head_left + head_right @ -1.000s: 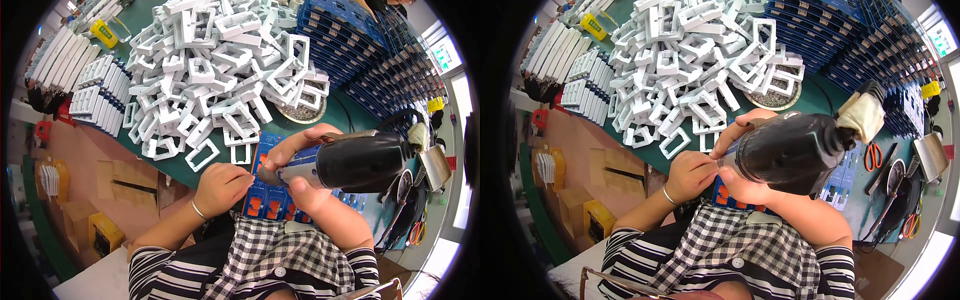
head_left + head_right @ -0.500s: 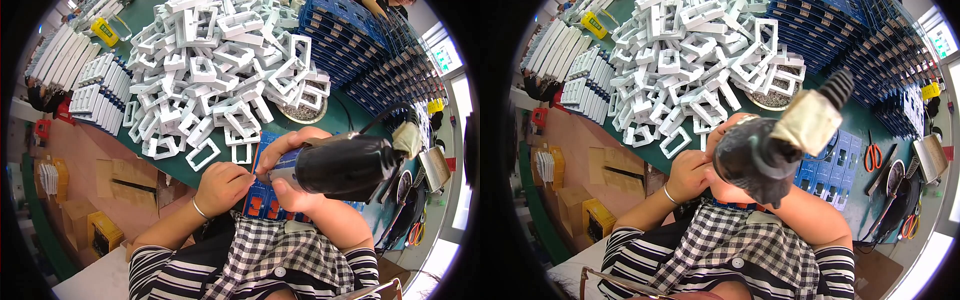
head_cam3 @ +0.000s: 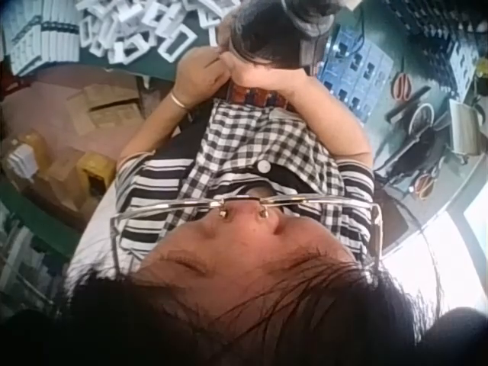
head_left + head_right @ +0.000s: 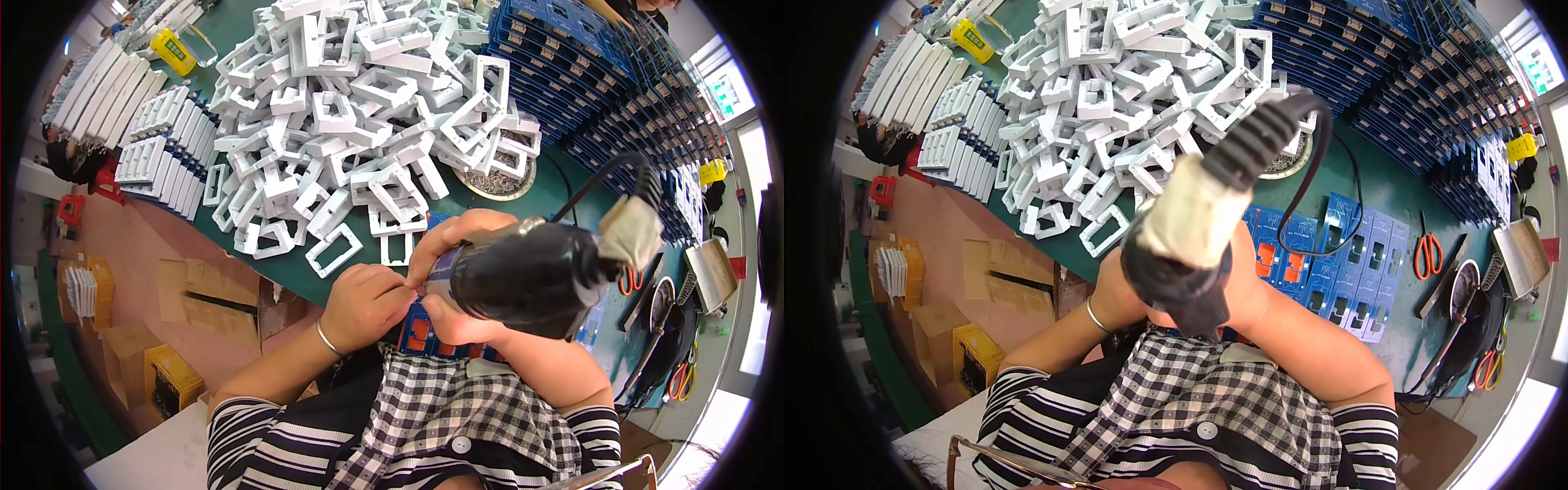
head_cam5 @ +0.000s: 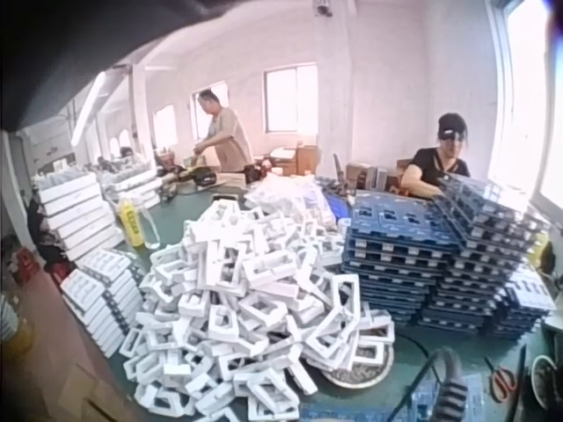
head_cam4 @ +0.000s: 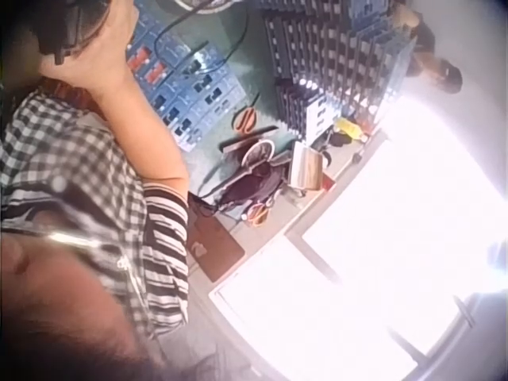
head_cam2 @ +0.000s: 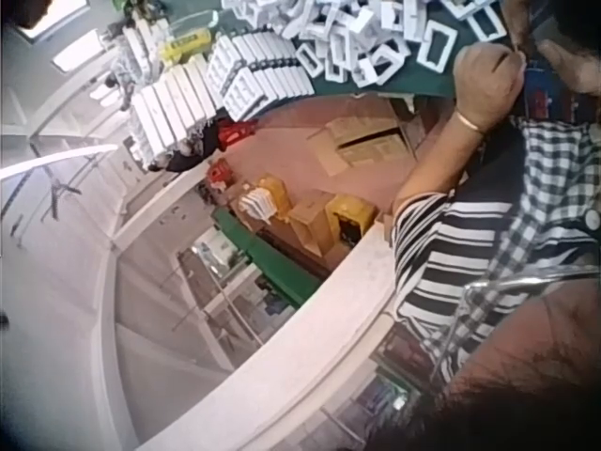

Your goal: The person fastens circuit boards using an electric screwdriver, adjusts a waist pouch, inserts components into the circuit boards by hand, and solders them with a soldering iron.

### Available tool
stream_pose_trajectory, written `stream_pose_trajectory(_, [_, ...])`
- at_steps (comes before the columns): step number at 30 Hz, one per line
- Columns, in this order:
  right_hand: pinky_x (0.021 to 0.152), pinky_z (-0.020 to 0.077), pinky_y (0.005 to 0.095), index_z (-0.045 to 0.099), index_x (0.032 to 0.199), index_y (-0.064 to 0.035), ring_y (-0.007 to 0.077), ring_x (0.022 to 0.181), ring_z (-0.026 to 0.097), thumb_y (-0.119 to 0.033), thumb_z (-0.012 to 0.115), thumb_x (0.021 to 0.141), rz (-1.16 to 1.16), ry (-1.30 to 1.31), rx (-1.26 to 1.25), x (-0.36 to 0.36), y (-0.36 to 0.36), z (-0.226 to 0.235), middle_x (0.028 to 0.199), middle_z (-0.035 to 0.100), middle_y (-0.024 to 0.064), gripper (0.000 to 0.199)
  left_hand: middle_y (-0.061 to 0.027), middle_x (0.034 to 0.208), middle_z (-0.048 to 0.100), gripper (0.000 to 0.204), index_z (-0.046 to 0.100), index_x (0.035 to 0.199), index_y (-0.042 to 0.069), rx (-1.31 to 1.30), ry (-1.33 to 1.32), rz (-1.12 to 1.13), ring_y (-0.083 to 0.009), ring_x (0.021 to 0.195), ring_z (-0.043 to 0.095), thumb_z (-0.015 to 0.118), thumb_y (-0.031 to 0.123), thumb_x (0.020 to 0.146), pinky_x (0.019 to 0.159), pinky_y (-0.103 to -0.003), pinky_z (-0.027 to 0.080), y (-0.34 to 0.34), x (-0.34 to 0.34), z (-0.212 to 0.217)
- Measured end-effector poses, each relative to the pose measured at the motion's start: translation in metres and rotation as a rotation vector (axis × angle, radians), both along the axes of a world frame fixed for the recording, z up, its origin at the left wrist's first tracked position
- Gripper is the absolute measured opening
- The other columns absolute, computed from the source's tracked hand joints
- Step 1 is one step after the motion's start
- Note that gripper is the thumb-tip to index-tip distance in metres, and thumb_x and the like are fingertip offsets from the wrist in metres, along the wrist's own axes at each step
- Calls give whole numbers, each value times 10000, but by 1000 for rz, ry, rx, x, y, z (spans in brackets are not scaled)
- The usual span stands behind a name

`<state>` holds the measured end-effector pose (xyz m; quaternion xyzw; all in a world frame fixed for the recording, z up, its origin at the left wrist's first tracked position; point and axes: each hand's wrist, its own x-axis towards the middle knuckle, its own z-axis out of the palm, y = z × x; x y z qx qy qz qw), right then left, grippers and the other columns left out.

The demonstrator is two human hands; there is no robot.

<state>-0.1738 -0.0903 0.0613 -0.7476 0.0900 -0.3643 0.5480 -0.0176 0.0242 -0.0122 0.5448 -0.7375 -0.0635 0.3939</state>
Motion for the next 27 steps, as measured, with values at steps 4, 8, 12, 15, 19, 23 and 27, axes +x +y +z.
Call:
stream_pose_trajectory(4, [691, 540, 346, 468, 1173, -92, 225, 744, 639, -51, 723, 698, 129, -246, 125, 18, 17, 5, 817, 642, 135, 541, -31, 843, 631, 132, 673, 844, 114, 59, -86, 17, -222, 782, 619, 705, 173, 730, 633, -363, 477, 16, 7, 8])
stream_pose_trajectory(8, [683, 535, 349, 380, 1232, -87, 214, 713, 611, -326, 774, 788, -103, -286, 284, 7, 19, 1, 819, 586, 114, 639, -27, 835, 629, 121, 653, 837, 99, -4, -79, -28, -221, 780, 616, 715, 171, 762, 644, -367, 482, 9, -1, -4])
stream_pose_trajectory(12, [616, 535, 347, 354, 1224, -68, 223, 646, 601, -364, 776, 759, -230, -471, 393, -10, 17, 14, 789, 564, 112, 694, -40, 829, 623, 81, 629, 814, 79, -50, 39, 16, -243, 772, 608, 680, 139, 793, 643, -342, 483, 7, -2, 5])
stream_pose_trajectory(15, [630, 550, 347, 345, 1223, -60, 227, 659, 617, -356, 798, 747, -225, -445, 428, -26, 22, 41, 796, 576, 125, 721, -69, 784, 613, 92, 584, 804, 44, 102, 305, 7, -236, 733, 605, 597, 132, 826, 649, -347, 474, 6, 0, 26])
stream_pose_trajectory(19, [629, 553, 331, 345, 1224, -60, 236, 685, 645, -372, 800, 744, -252, -310, 445, -33, 36, 44, 814, 590, 133, 732, -55, 685, 591, 155, 547, 798, 23, 410, 889, -196, -114, 616, 545, 512, 139, 895, 589, -277, 444, -10, -16, 39])
stream_pose_trajectory(23, [607, 564, 339, 332, 1227, -74, 230, 689, 639, -386, 767, 750, -330, -288, 421, -39, 42, 39, 832, 577, 122, 718, -40, 727, 624, 170, 570, 798, 9, 554, 875, -311, -92, 676, 575, 516, 131, 903, 603, -262, 454, -21, -30, 52])
stream_pose_trajectory(27, [584, 545, 297, 329, 1243, -63, 203, 645, 617, -389, 757, 758, -396, -294, 346, -58, 38, 34, 807, 562, 107, 725, -32, 726, 615, 139, 631, 824, -7, 549, 858, -528, -108, 696, 596, 570, 106, 878, 626, -264, 472, -24, -36, 40])
